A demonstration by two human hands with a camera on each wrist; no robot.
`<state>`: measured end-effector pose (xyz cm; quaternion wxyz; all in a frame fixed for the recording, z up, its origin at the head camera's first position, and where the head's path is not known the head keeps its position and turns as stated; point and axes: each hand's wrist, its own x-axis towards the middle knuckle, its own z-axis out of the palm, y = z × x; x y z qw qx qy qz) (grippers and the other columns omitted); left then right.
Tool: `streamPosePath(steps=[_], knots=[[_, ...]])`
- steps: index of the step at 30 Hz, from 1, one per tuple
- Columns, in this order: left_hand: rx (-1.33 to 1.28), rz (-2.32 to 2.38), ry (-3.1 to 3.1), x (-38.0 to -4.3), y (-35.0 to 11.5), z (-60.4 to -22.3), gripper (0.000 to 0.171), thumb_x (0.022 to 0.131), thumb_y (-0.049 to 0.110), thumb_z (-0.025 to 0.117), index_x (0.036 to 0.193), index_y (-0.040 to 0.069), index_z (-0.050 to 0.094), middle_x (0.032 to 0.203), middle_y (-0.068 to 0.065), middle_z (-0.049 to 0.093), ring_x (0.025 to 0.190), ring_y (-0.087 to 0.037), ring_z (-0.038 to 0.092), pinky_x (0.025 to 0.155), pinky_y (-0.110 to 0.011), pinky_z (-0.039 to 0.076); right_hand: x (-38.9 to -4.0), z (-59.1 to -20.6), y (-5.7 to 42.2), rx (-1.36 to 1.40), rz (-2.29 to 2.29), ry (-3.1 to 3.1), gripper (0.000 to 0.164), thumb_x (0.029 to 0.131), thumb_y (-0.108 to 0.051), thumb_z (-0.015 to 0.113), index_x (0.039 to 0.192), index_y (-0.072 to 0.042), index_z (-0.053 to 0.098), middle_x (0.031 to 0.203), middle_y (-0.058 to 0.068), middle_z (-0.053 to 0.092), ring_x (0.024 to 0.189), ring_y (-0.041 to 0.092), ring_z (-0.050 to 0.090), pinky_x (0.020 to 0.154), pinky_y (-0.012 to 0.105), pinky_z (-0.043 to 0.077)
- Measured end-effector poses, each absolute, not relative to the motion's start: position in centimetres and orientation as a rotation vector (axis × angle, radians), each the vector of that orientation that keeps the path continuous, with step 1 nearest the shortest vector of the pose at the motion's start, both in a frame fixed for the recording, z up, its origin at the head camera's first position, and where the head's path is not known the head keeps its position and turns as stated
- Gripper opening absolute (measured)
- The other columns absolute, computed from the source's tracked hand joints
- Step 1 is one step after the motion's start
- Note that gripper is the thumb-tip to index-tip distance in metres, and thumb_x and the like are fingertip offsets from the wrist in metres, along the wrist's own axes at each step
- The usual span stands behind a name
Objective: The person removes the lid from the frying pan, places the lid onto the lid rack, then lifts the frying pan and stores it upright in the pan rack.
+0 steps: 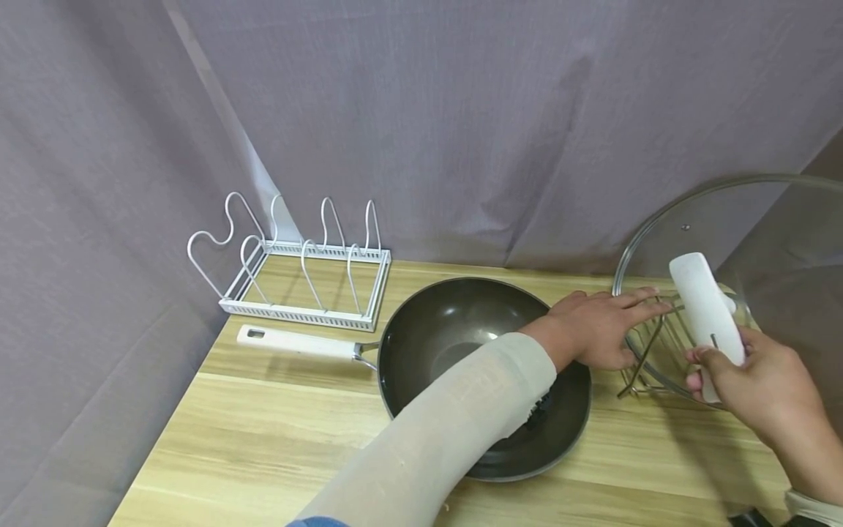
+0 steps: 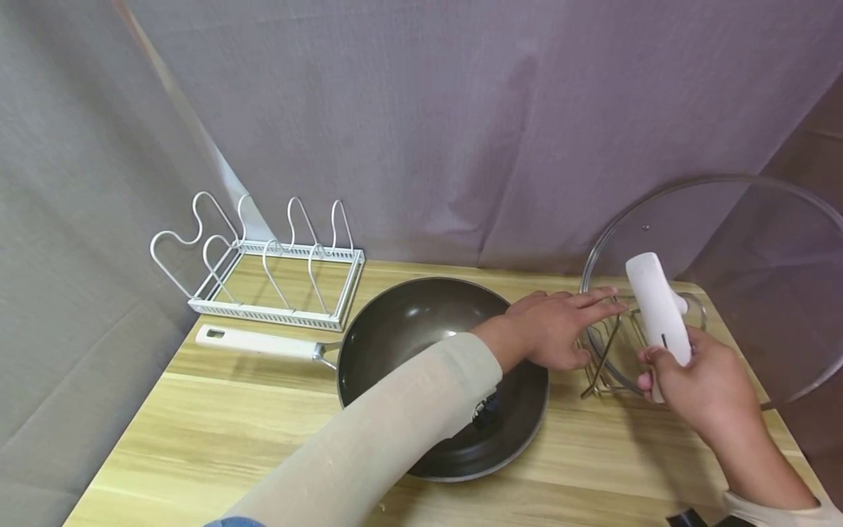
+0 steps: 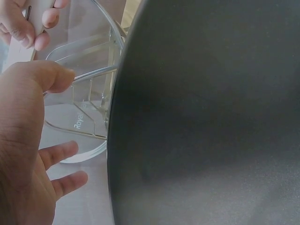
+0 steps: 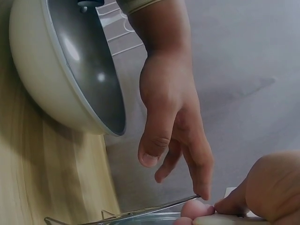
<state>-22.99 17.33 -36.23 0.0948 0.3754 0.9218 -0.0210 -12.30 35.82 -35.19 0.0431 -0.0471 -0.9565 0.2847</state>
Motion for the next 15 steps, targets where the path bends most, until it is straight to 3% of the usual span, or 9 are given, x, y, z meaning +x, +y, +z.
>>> streamPosePath(steps=[8,15], knots=[[1.118,-0.055,2.733,-23.0,17.3,-36.3,0.09,0.096,0.057,0.058,0.155,0.059,-0.011,0.159,0.035,-0.022,0.142,0.007,0.023,0.091,-0.021,0.038,-12.4,-35.5,36.2,-0.159,1.104,-2.887,0.047,0.107,-0.018,0.05,0.131,0.022,0.046,0.089,0.019,0.074,0.061,0.013,0.07,0.054,0.03,0.057],[1.138,-0.045,2.741,-23.0,17.3,-36.5,0.089,0.096,0.057,0.057,0.155,0.059,-0.01,0.16,0.034,-0.021,0.142,0.007,0.024,0.09,-0.021,0.038,-12.7,-36.0,37.1,-0.168,1.283,-2.827,0.048,0.107,-0.014,0.05,0.137,0.021,0.039,0.082,-0.013,0.071,0.063,0.013,0.071,0.057,0.032,0.059]])
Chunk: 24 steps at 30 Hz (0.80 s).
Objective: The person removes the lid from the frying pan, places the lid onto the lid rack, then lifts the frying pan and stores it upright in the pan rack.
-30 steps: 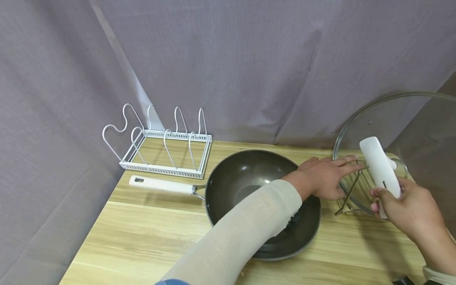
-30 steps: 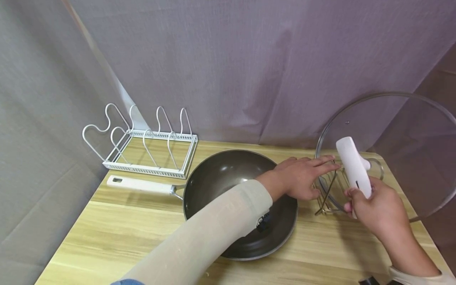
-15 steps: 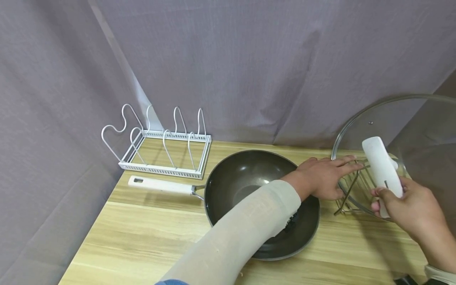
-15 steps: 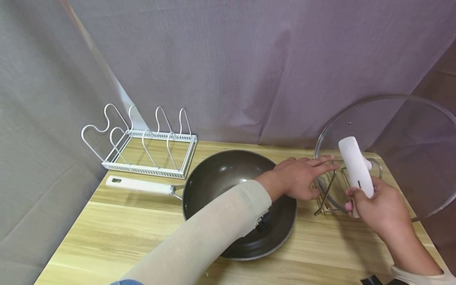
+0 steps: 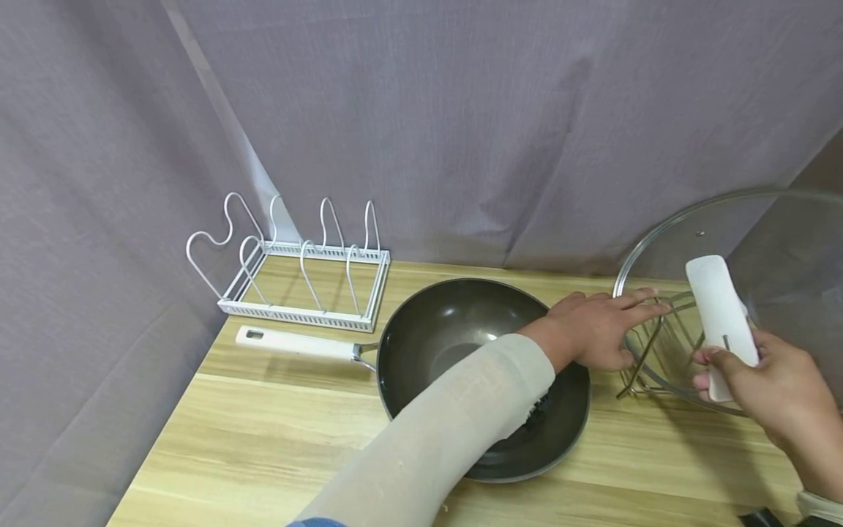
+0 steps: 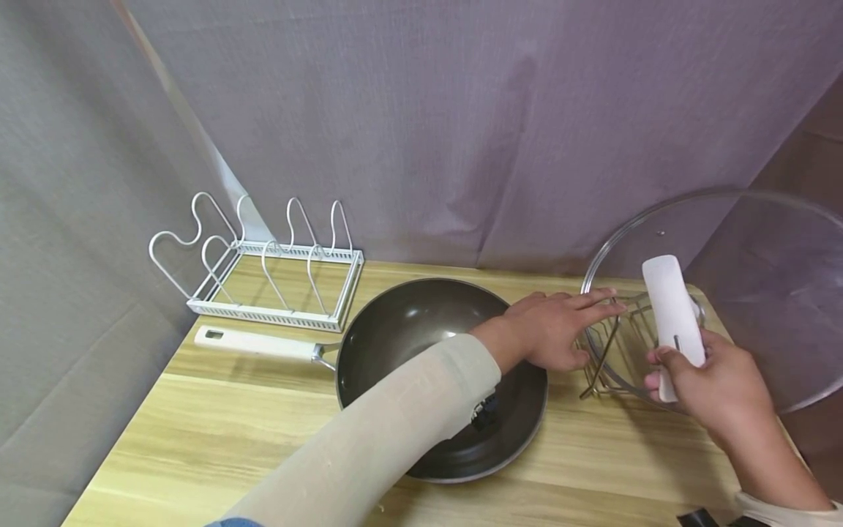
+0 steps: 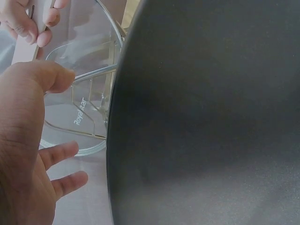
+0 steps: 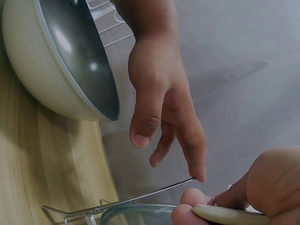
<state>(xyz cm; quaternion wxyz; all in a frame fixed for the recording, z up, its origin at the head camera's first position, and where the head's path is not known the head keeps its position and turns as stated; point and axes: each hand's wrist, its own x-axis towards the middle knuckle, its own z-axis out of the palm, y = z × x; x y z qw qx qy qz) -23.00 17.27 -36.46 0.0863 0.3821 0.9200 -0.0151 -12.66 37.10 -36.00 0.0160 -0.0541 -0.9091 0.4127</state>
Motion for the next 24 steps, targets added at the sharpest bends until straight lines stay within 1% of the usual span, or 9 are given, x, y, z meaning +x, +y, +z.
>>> streamPosePath(steps=[2,5,12,14,17,20,22,24], knots=[[1.145,-0.043,2.745,-23.0,17.3,-36.5,0.089,0.096,0.056,0.057,0.156,0.059,-0.009,0.16,0.034,-0.02,0.142,0.007,0.024,0.09,-0.022,0.038,-12.7,-36.1,37.3,-0.163,1.299,-2.822,0.048,0.107,-0.014,0.05,0.137,0.021,0.038,0.082,-0.017,0.069,0.063,0.014,0.071,0.057,0.033,0.059],[1.15,-0.04,2.745,-23.0,17.3,-36.6,0.089,0.096,0.056,0.057,0.156,0.059,-0.008,0.161,0.034,-0.02,0.142,0.006,0.025,0.091,-0.022,0.038,-12.7,-36.1,37.4,-0.148,1.278,-2.838,0.048,0.107,-0.015,0.05,0.137,0.021,0.039,0.083,-0.016,0.07,0.064,0.013,0.071,0.057,0.032,0.059],[1.142,-0.038,2.741,-23.1,17.3,-36.6,0.09,0.096,0.057,0.057,0.156,0.058,-0.01,0.16,0.034,-0.021,0.142,0.005,0.025,0.094,-0.023,0.038,-12.8,-35.8,37.3,-0.099,1.155,-2.895,0.042,0.108,-0.015,0.048,0.133,0.018,0.045,0.087,0.005,0.074,0.065,0.011,0.071,0.056,0.029,0.057],[1.141,-0.046,2.74,-23.1,17.3,-36.6,0.09,0.096,0.057,0.057,0.156,0.058,-0.01,0.16,0.034,-0.021,0.142,0.005,0.025,0.094,-0.023,0.038,-12.8,-35.7,37.3,-0.102,1.07,-2.917,0.04,0.107,-0.018,0.049,0.13,0.015,0.051,0.087,0.009,0.074,0.065,0.012,0.069,0.054,0.029,0.055],[1.135,-0.063,2.737,-23.1,17.3,-36.5,0.089,0.097,0.058,0.056,0.155,0.058,-0.011,0.159,0.034,-0.023,0.143,0.005,0.023,0.096,-0.023,0.037,-12.8,-35.4,37.4,-0.131,0.895,-2.956,0.04,0.105,-0.025,0.054,0.123,0.011,0.058,0.087,0.019,0.073,0.067,0.021,0.066,0.051,0.033,0.046],[1.129,-0.084,2.735,-22.9,17.3,-36.5,0.089,0.097,0.059,0.055,0.155,0.058,-0.013,0.159,0.034,-0.023,0.144,0.005,0.019,0.1,-0.024,0.035,-12.8,-35.0,37.6,-0.168,0.754,-2.976,0.045,0.103,-0.033,0.059,0.119,0.009,0.06,0.087,0.029,0.069,0.071,0.03,0.062,0.054,0.033,0.038],[1.121,-0.091,2.735,-22.9,17.3,-36.4,0.089,0.098,0.06,0.054,0.155,0.058,-0.014,0.159,0.034,-0.024,0.146,0.005,0.016,0.102,-0.025,0.034,-12.8,-34.9,37.6,-0.185,0.732,-2.983,0.051,0.103,-0.036,0.059,0.121,0.013,0.057,0.088,0.034,0.067,0.071,0.036,0.063,0.052,0.035,0.039],[1.113,-0.098,2.735,-22.8,17.3,-36.4,0.089,0.098,0.061,0.053,0.154,0.058,-0.016,0.158,0.034,-0.026,0.147,0.004,0.012,0.104,-0.026,0.034,-12.8,-34.8,37.7,-0.191,0.705,-2.987,0.056,0.102,-0.037,0.059,0.122,0.016,0.054,0.089,0.037,0.065,0.069,0.039,0.063,0.05,0.037,0.041]])
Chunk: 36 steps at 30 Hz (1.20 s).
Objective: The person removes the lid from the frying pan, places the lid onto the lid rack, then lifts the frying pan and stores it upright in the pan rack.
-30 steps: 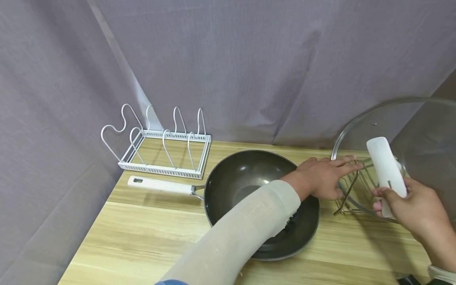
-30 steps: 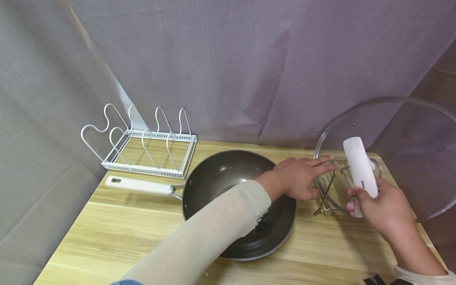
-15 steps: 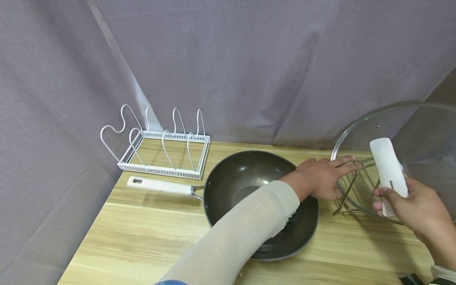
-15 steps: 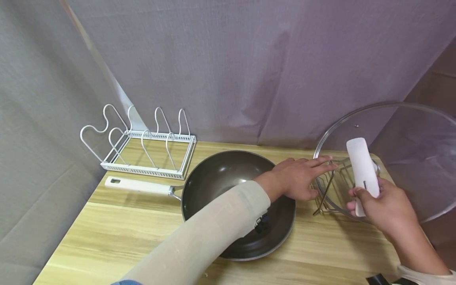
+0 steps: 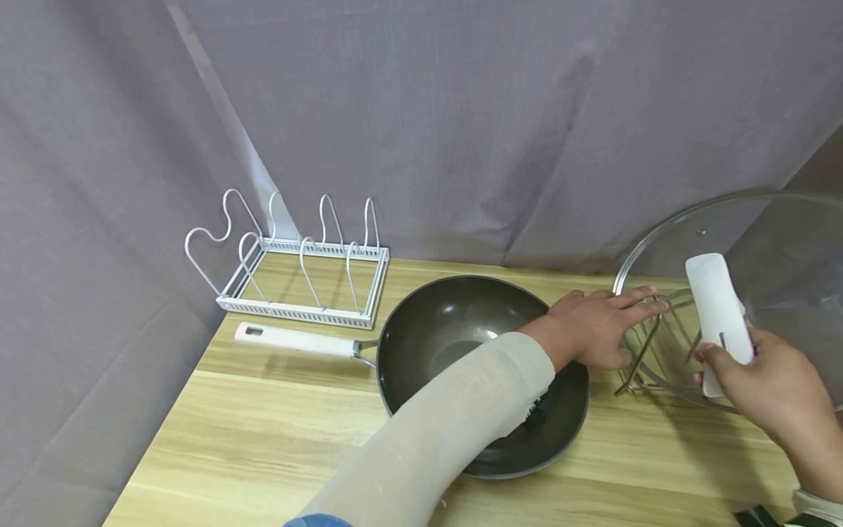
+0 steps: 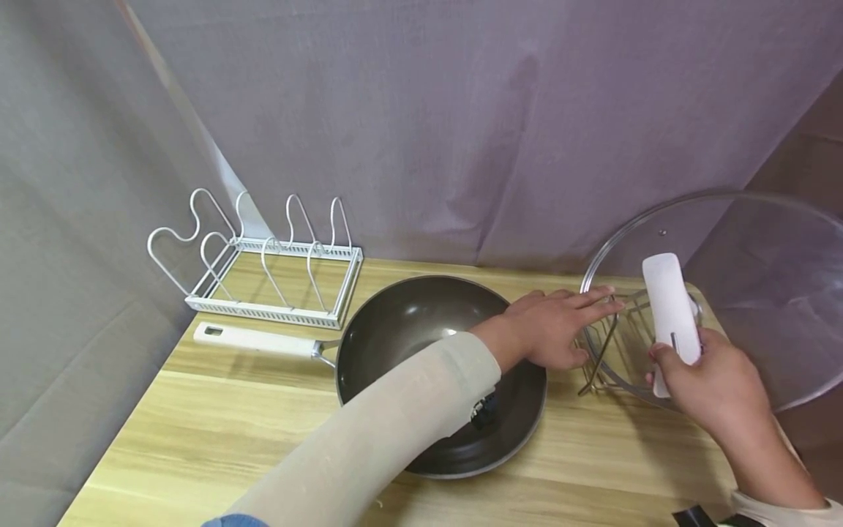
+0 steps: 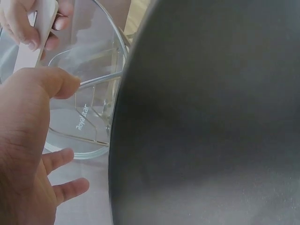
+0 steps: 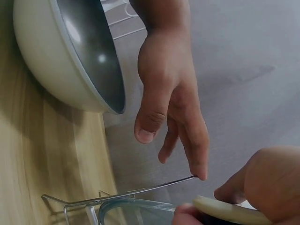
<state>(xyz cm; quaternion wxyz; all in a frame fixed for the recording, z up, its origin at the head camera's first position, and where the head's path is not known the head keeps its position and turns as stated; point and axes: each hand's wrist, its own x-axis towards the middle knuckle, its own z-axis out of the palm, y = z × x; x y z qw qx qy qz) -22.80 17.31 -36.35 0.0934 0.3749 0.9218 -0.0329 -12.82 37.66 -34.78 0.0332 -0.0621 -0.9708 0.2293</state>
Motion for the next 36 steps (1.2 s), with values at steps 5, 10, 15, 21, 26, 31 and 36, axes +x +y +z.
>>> streamPosePath(steps=[5,10,15,21,26,31,36], knots=[[1.096,-0.089,2.735,-22.7,17.2,-36.0,0.09,0.098,0.059,0.053,0.153,0.058,-0.018,0.157,0.034,-0.026,0.149,0.003,0.007,0.104,-0.027,0.033,-12.8,-34.6,37.4,-0.182,0.633,-2.953,0.062,0.1,-0.035,0.061,0.124,0.021,0.05,0.091,0.042,0.062,0.069,0.048,0.063,0.048,0.043,0.043],[1.091,-0.066,2.74,-22.5,17.1,-35.8,0.09,0.098,0.06,0.053,0.153,0.057,-0.018,0.157,0.034,-0.026,0.149,0.003,0.004,0.108,-0.028,0.031,-12.7,-34.5,37.0,-0.217,0.6,-2.894,0.064,0.098,-0.031,0.062,0.13,0.022,0.047,0.097,0.044,0.062,0.075,0.054,0.062,0.051,0.047,0.041],[1.086,-0.06,2.744,-22.3,17.1,-35.6,0.089,0.098,0.06,0.051,0.153,0.056,-0.019,0.157,0.033,-0.027,0.15,0.002,0.001,0.112,-0.029,0.029,-12.7,-34.5,37.1,-0.235,0.586,-2.901,0.07,0.097,-0.033,0.062,0.135,0.023,0.043,0.096,0.042,0.063,0.073,0.05,0.063,0.051,0.043,0.039],[1.132,-0.078,2.737,-21.9,16.9,-35.8,0.088,0.099,0.062,0.049,0.156,0.052,-0.017,0.16,0.031,-0.022,0.15,0.001,0.003,0.108,-0.027,0.032,-12.3,-34.4,37.0,-0.243,0.566,-2.921,0.072,0.098,-0.034,0.061,0.136,0.024,0.04,0.094,0.041,0.064,0.071,0.048,0.063,0.05,0.042,0.038],[1.16,-0.082,2.734,-21.7,16.6,-35.7,0.084,0.1,0.061,0.047,0.158,0.051,-0.013,0.164,0.028,-0.015,0.15,0.001,0.007,0.108,-0.026,0.032,-12.0,-34.4,36.6,-0.277,0.553,-2.893,0.071,0.098,-0.033,0.059,0.139,0.022,0.039,0.101,0.041,0.064,0.077,0.053,0.062,0.054,0.046,0.039],[1.192,-0.069,2.72,-21.4,15.9,-35.1,0.078,0.101,0.058,0.043,0.16,0.049,-0.007,0.167,0.023,-0.008,0.15,-0.001,0.012,0.113,-0.028,0.03,-11.6,-34.2,36.2,-0.308,0.566,-2.871,0.072,0.098,-0.032,0.058,0.142,0.02,0.036,0.116,0.043,0.06,0.085,0.056,0.063,0.057,0.045,0.039],[1.261,-0.049,2.724,-21.1,14.6,-34.2,0.073,0.103,0.057,0.043,0.162,0.046,0.001,0.168,0.021,0.002,0.15,-0.001,0.013,0.114,-0.027,0.029,-11.3,-34.0,35.9,-0.349,0.577,-2.847,0.069,0.099,-0.031,0.056,0.145,0.017,0.038,0.12,0.041,0.059,0.086,0.056,0.062,0.056,0.042,0.039]])
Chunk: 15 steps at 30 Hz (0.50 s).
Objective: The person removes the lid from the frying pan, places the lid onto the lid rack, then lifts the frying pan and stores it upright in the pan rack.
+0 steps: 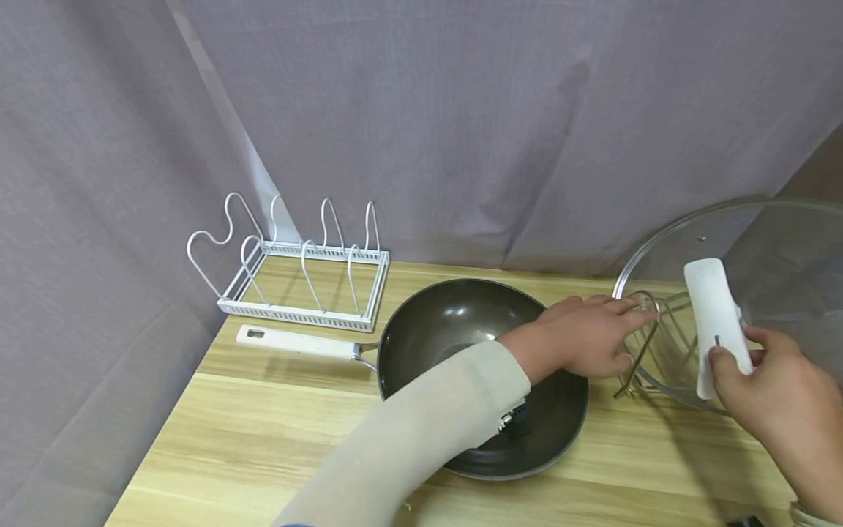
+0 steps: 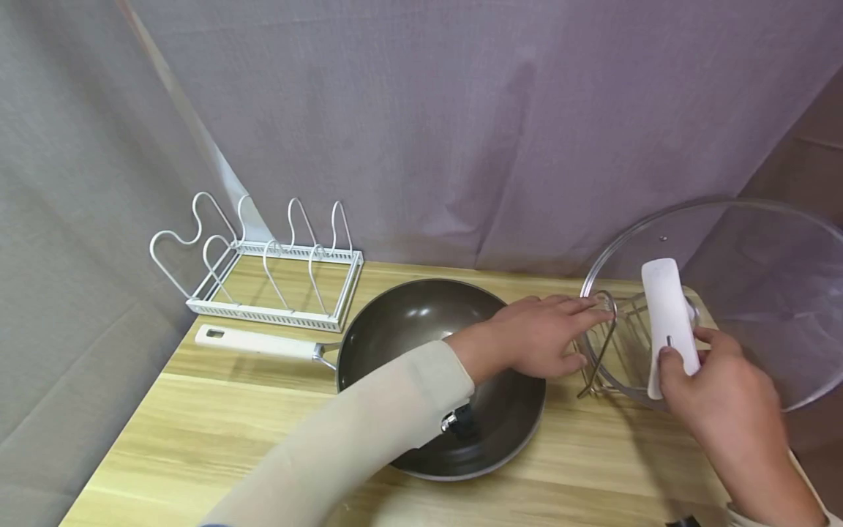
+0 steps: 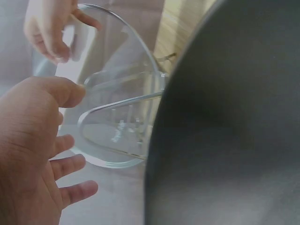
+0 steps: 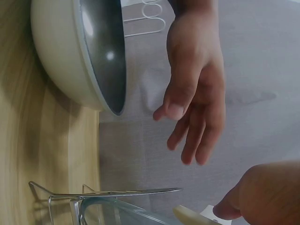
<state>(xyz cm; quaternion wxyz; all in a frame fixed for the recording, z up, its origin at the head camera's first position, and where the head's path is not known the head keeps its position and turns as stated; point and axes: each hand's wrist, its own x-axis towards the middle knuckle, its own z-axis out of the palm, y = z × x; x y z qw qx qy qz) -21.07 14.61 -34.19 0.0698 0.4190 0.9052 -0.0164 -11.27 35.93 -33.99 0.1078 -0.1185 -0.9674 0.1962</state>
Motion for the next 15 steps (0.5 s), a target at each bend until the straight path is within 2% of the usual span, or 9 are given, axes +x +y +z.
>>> streamPosePath(steps=[2,4,5,7,9,11,15], knots=[[1.289,-0.046,2.726,-20.8,13.9,-33.8,0.072,0.103,0.056,0.042,0.163,0.044,0.005,0.168,0.02,0.007,0.15,-0.002,0.014,0.115,-0.027,0.029,-11.1,-33.9,35.9,-0.351,0.591,-2.836,0.068,0.099,-0.03,0.056,0.145,0.016,0.039,0.12,0.041,0.058,0.086,0.055,0.062,0.056,0.04,0.038],[1.312,-0.044,2.735,-20.6,13.1,-33.5,0.069,0.104,0.055,0.042,0.164,0.042,0.009,0.167,0.02,0.012,0.15,-0.002,0.016,0.116,-0.028,0.028,-10.9,-33.9,35.9,-0.338,0.6,-2.815,0.065,0.098,-0.028,0.057,0.143,0.017,0.041,0.118,0.04,0.059,0.079,0.047,0.064,0.056,0.036,0.037],[1.328,-0.043,2.74,-20.5,12.6,-33.4,0.068,0.104,0.054,0.042,0.164,0.041,0.01,0.167,0.019,0.015,0.15,-0.002,0.017,0.116,-0.028,0.028,-10.9,-33.8,36.0,-0.334,0.605,-2.807,0.064,0.098,-0.027,0.057,0.142,0.017,0.042,0.117,0.04,0.059,0.074,0.04,0.064,0.055,0.034,0.037],[1.347,-0.023,2.747,-20.3,11.7,-33.1,0.067,0.105,0.052,0.042,0.164,0.039,0.013,0.166,0.018,0.019,0.15,-0.003,0.018,0.117,-0.03,0.027,-10.8,-33.8,36.1,-0.335,0.619,-2.793,0.063,0.098,-0.026,0.058,0.141,0.017,0.043,0.116,0.04,0.059,0.066,0.017,0.061,0.054,0.031,0.036],[1.37,-0.014,2.759,-20.1,10.8,-32.8,0.065,0.105,0.05,0.042,0.164,0.038,0.016,0.166,0.017,0.021,0.15,-0.005,0.02,0.118,-0.032,0.026,-10.7,-33.6,36.1,-0.335,0.644,-2.775,0.062,0.097,-0.025,0.058,0.14,0.017,0.043,0.116,0.039,0.06,0.063,-0.003,0.05,0.052,0.027,0.036],[1.389,-0.013,2.771,-19.8,10.0,-32.4,0.064,0.106,0.051,0.042,0.163,0.038,0.018,0.166,0.016,0.023,0.15,-0.005,0.021,0.118,-0.032,0.026,-10.7,-33.6,36.2,-0.345,0.673,-2.764,0.062,0.098,-0.024,0.058,0.14,0.018,0.042,0.116,0.039,0.061,0.062,-0.014,0.042,0.05,0.023,0.037],[1.398,-0.034,2.796,-19.4,8.0,-31.7,0.061,0.106,0.052,0.042,0.162,0.036,0.025,0.165,0.013,0.027,0.149,-0.006,0.025,0.118,-0.034,0.027,-10.7,-33.4,36.2,-0.375,0.723,-2.742,0.062,0.099,-0.023,0.055,0.141,0.02,0.04,0.115,0.038,0.061,0.064,-0.016,0.039,0.05,0.019,0.038]])
